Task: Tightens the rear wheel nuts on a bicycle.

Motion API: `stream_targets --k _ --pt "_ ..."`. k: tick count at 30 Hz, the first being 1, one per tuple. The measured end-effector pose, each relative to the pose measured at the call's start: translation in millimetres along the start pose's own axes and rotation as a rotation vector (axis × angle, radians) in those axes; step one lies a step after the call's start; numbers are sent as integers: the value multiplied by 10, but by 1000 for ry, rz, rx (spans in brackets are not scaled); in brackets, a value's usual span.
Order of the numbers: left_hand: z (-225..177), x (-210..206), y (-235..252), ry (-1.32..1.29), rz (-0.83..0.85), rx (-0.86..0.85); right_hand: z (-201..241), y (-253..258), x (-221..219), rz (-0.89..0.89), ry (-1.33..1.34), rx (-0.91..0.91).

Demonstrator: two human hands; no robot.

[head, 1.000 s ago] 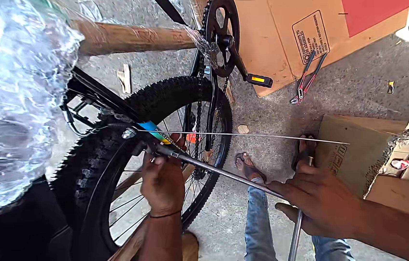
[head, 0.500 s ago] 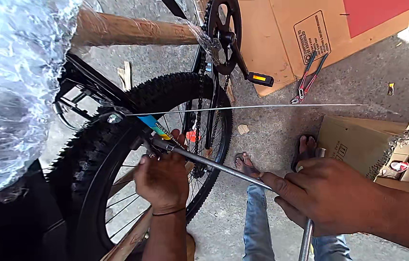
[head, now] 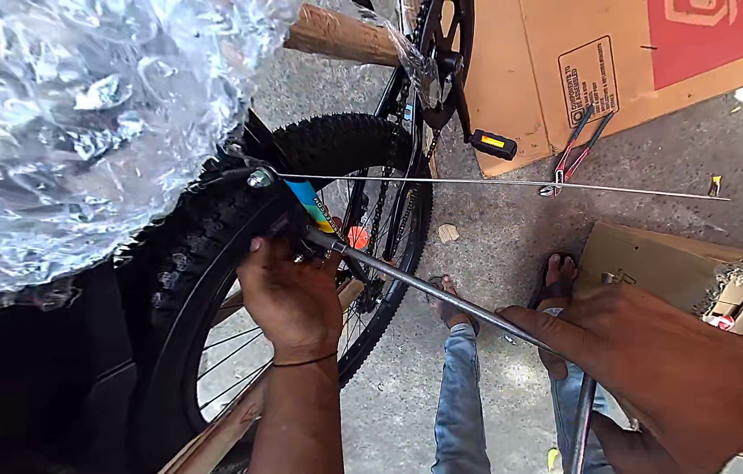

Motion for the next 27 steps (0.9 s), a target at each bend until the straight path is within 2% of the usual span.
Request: stream_targets --k 2,4,6,8,12,21,27 --pt "5 23 10 21 -1 -3 -54 -19 28 21 140 15" --pt "2 23 24 29 4 -11 -98 9 58 -47 225 -4" --pt "-11 5 31 46 3 -21 -77 90 57 -110 109 -109" --pt "-14 -7 31 61 -19 -31 -56 140 40 -77 -21 -176" --pt "19 1 52 63 -82 -71 41 168 25 -109 -72 -168" --pt "72 -1 119 -1 -68 -125 197 190 -28 -139 -170 -202" --pt "17 -44 73 9 -71 -47 125 176 -45 -135 -105 -170"
Point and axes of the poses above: each hand's wrist, its own y-axis towards the middle knuckle, its own x-axis out of the back of the hand, z = x × y, the point moved 3 cm from there along y, towards the middle knuckle, and after that the axes turned 9 degrees about x, right-handed, at the moved point
